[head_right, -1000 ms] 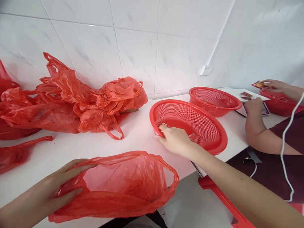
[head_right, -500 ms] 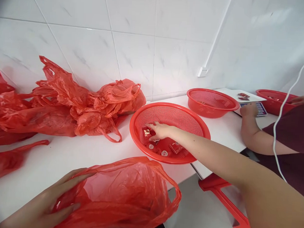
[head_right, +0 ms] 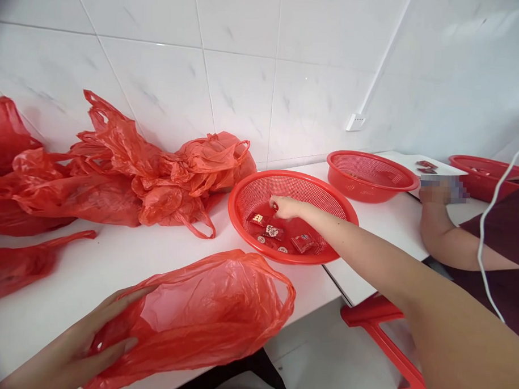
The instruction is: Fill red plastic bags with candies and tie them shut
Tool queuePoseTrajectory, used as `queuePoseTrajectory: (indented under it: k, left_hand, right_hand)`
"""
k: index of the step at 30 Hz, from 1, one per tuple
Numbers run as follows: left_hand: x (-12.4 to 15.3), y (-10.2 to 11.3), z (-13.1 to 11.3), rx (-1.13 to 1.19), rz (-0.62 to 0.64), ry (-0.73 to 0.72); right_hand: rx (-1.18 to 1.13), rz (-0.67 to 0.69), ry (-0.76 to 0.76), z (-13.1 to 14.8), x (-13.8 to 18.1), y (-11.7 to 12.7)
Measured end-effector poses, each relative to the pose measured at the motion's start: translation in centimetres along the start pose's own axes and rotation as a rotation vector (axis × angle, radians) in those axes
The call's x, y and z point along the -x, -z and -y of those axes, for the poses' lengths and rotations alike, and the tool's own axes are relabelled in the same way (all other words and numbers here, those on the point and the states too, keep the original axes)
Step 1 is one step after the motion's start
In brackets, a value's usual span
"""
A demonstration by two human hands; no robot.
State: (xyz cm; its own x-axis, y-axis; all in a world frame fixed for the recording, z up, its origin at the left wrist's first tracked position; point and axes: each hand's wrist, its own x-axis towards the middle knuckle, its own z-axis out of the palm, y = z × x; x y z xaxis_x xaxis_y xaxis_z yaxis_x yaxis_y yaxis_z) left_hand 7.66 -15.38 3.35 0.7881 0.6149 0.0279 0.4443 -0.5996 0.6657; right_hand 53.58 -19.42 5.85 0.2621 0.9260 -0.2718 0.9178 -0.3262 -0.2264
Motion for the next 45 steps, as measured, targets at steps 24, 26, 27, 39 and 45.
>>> queuePoseTrajectory:
  k: [24,26,27,39,45]
  left_hand:
    - [0.1,-0.3,-0.9,-0.035,0.035,0.146]
    - [0.3,-0.3,-1.0,-0.043,0.034,0.151]
    - [0.3,-0.3,-1.1,-0.047,0.025,0.148]
    - [0.9,-0.9,-2.2,0.135,0.039,0.240]
    - [0.7,-0.3,-1.9,0.108,0.129,0.326]
  right_hand:
    - [-0.278,0.143,0.492,16.0,11.3,-3.7]
    - [-0.165,0.098,0.471,15.7,10.3,-5.1]
    - [-0.149,0.082,0.476,15.4,9.9,-5.4]
    - [0.035,0.216,0.337,15.1,12.5,-5.1]
    - [0.113,0.255,0.247,14.5,12.2,-7.6]
